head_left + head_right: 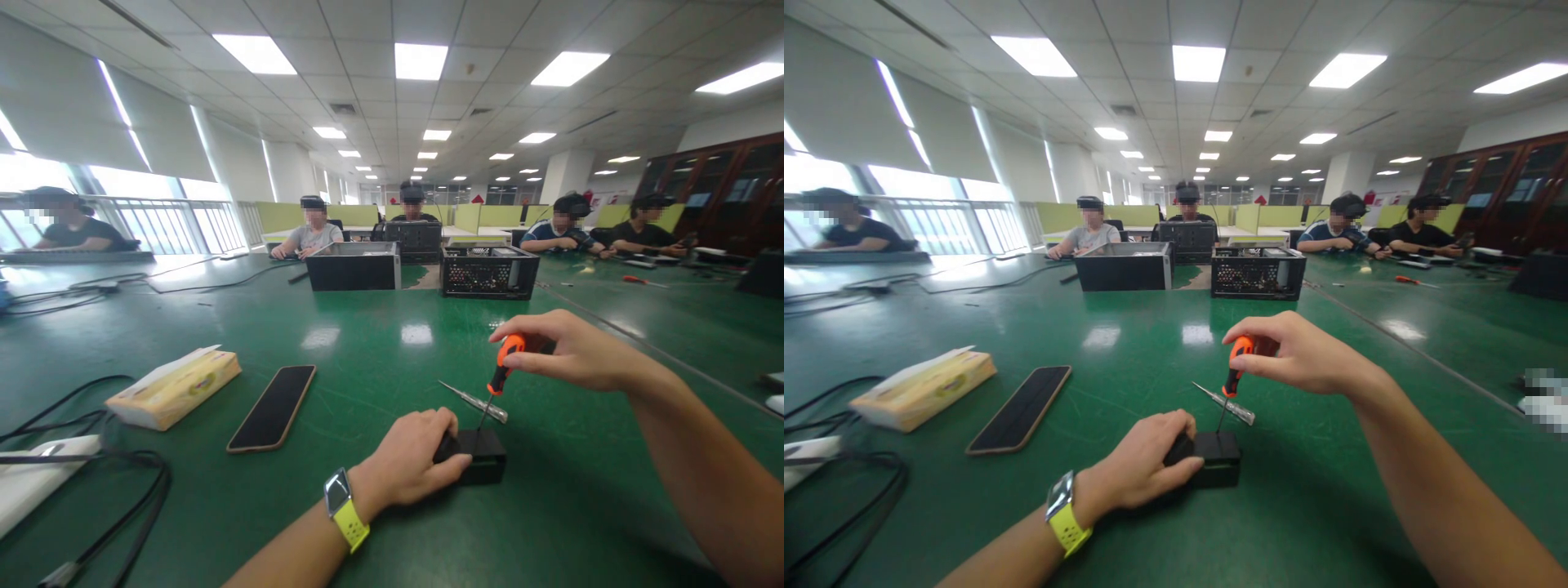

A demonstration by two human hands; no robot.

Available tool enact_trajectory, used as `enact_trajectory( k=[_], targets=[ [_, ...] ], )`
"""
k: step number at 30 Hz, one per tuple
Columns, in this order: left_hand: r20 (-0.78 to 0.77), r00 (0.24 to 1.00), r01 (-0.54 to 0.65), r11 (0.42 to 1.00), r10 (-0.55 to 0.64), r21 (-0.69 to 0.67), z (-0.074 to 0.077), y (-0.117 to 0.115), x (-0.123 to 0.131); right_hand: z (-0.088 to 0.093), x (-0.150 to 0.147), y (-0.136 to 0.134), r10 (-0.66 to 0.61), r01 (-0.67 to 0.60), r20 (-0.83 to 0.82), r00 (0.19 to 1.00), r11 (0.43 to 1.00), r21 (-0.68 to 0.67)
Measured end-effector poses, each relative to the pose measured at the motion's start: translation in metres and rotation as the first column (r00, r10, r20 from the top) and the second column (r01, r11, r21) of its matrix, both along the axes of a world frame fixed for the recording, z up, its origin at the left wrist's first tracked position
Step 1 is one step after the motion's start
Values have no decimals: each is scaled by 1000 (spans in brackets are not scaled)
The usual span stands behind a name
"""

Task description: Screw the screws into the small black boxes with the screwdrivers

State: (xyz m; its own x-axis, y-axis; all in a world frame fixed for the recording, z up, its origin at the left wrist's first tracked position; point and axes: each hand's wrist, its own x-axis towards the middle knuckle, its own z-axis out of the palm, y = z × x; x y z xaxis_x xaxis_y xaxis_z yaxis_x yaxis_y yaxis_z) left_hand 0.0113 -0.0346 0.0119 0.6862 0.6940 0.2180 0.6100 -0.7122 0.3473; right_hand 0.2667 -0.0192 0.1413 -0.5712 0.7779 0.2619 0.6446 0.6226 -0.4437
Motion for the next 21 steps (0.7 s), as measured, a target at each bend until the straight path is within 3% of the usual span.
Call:
enact_trajectory(
  k=[9,21],
  targets=[
    [-21,1000,17,999,-16,43,0,-1,2,0,0,1,-11,9,-45,999,999,-33],
    [65,997,38,999,-36,-26,0,-2,-1,3,1,-2,15,-15,-12,1000,999,-51]
  ],
)
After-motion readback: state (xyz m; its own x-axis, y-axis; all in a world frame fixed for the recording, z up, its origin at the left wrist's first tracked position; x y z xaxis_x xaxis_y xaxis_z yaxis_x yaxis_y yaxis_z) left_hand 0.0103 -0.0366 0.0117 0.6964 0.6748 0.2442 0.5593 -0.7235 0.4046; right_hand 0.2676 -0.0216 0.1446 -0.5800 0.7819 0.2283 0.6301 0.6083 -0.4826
